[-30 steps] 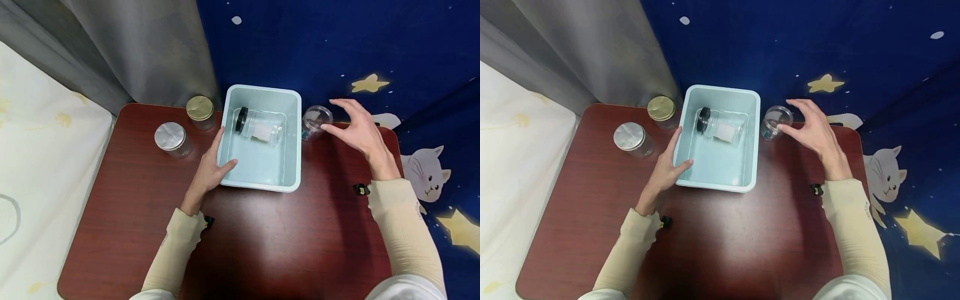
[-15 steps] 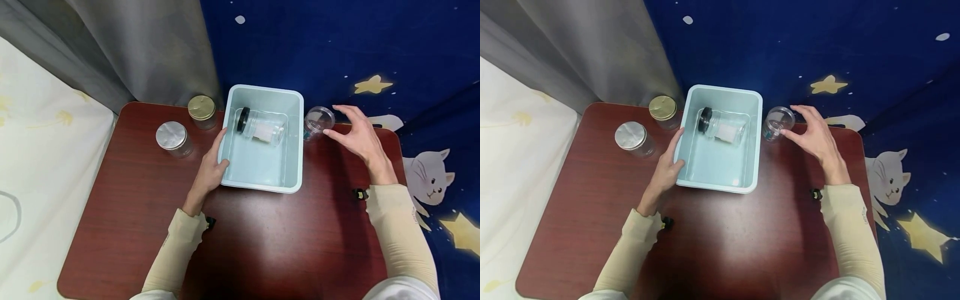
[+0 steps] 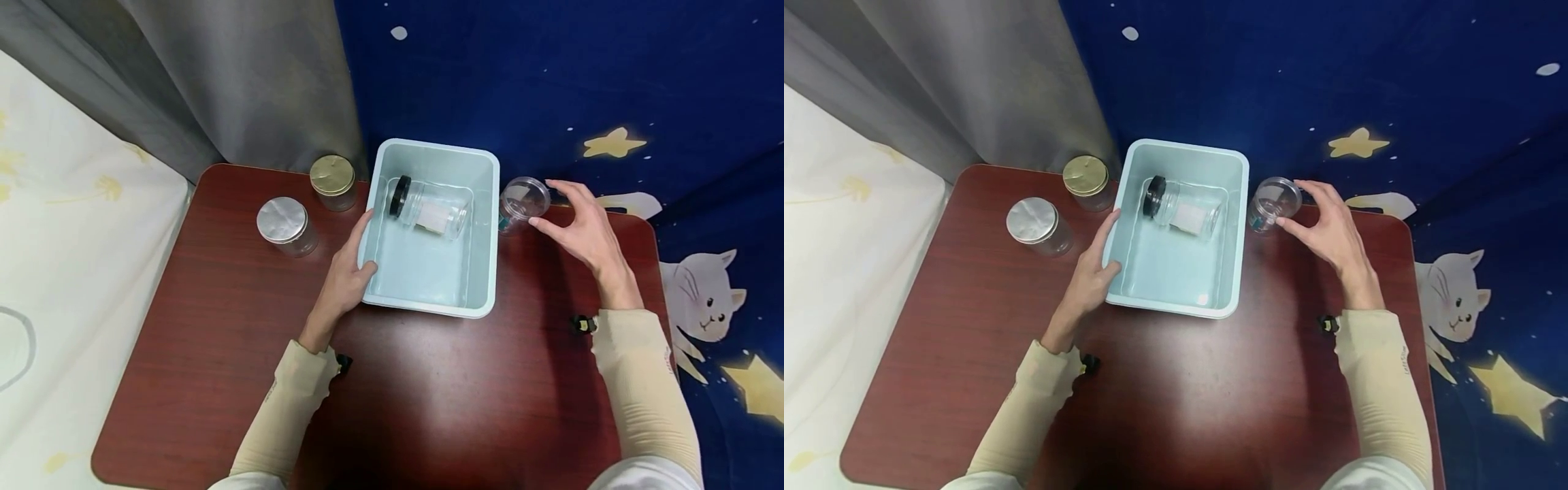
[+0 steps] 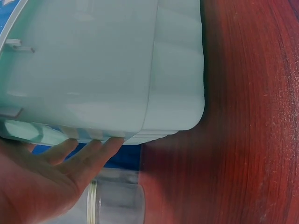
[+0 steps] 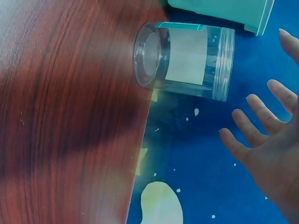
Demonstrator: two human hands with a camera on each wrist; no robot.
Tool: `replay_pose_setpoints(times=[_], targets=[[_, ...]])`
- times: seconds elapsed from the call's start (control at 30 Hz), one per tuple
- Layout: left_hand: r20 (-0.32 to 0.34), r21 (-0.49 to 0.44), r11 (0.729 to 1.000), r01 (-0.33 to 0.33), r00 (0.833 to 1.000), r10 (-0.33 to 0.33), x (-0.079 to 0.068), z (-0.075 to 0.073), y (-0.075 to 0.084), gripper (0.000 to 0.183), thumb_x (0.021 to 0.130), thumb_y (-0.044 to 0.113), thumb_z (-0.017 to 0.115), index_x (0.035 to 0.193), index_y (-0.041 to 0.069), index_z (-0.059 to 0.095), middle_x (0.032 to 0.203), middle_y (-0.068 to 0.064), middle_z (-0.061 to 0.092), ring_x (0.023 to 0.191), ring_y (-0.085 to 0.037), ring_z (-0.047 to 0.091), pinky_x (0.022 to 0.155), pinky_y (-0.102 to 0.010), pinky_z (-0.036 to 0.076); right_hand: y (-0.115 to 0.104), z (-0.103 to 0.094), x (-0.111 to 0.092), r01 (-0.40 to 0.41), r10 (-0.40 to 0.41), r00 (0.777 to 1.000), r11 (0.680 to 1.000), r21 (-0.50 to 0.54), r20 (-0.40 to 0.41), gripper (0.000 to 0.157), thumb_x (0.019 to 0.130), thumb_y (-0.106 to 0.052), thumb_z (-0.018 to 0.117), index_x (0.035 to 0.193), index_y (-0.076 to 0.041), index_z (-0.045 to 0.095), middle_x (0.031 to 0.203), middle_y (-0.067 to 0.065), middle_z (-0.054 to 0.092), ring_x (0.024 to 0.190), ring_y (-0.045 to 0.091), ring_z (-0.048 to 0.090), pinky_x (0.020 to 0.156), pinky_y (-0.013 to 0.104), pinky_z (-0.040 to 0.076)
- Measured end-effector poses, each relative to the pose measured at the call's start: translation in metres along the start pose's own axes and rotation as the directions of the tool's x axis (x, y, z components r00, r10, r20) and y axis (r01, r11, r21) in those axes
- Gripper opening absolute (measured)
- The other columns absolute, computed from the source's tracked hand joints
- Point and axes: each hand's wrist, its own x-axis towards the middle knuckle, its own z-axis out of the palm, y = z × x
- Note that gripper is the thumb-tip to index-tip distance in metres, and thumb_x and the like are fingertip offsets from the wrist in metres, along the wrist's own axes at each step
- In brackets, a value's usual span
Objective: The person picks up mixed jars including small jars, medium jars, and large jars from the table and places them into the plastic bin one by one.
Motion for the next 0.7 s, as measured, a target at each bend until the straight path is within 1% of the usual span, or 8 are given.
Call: replay_pose_setpoints(times=[0.17,0.5,0.7], targets=[[-0.006,-0.002,1.0,0.003,1.0,-0.003,-0.001,0.0,0.0,0.093,0.081,-0.008,0.051,0.156,0.039,0.025,0.157,0.004,0.035,0.13,-0.015,0.041,0.105,-0.045,0.034,0.005,0.004,-0.003,0.007,-0.006,1.0,0.999,0.034,-0.019,0.072,0.083,-0.033,0.081,0.146,-0.019,0.051,0.148,0.008,0.046,0.136,0.029,0.04,0.112,0.052,0.029],[0.004,-0.003,1.0,-0.012,1.0,0.012,0.0,0.0,-0.002,0.093,0.081,-0.007,0.051,0.156,0.04,0.024,0.157,0.008,0.034,0.126,-0.015,0.042,0.102,-0.045,0.035,0.012,0.008,-0.006,-0.023,0.025,0.999,0.997,0.068,-0.042,0.071,0.083,-0.032,0.081,0.146,-0.019,0.051,0.145,0.006,0.049,0.131,0.027,0.045,0.111,0.046,0.03],[0.001,-0.016,1.0,-0.019,1.0,0.019,0.0,-0.001,-0.003,0.092,0.081,-0.007,0.05,0.156,0.039,0.024,0.157,0.008,0.034,0.127,-0.014,0.042,0.103,-0.044,0.034,0.015,0.011,-0.006,-0.03,0.034,0.998,0.996,0.085,-0.044,0.071,0.083,-0.032,0.081,0.147,-0.021,0.051,0.144,0.006,0.049,0.127,0.028,0.048,0.108,0.049,0.033]])
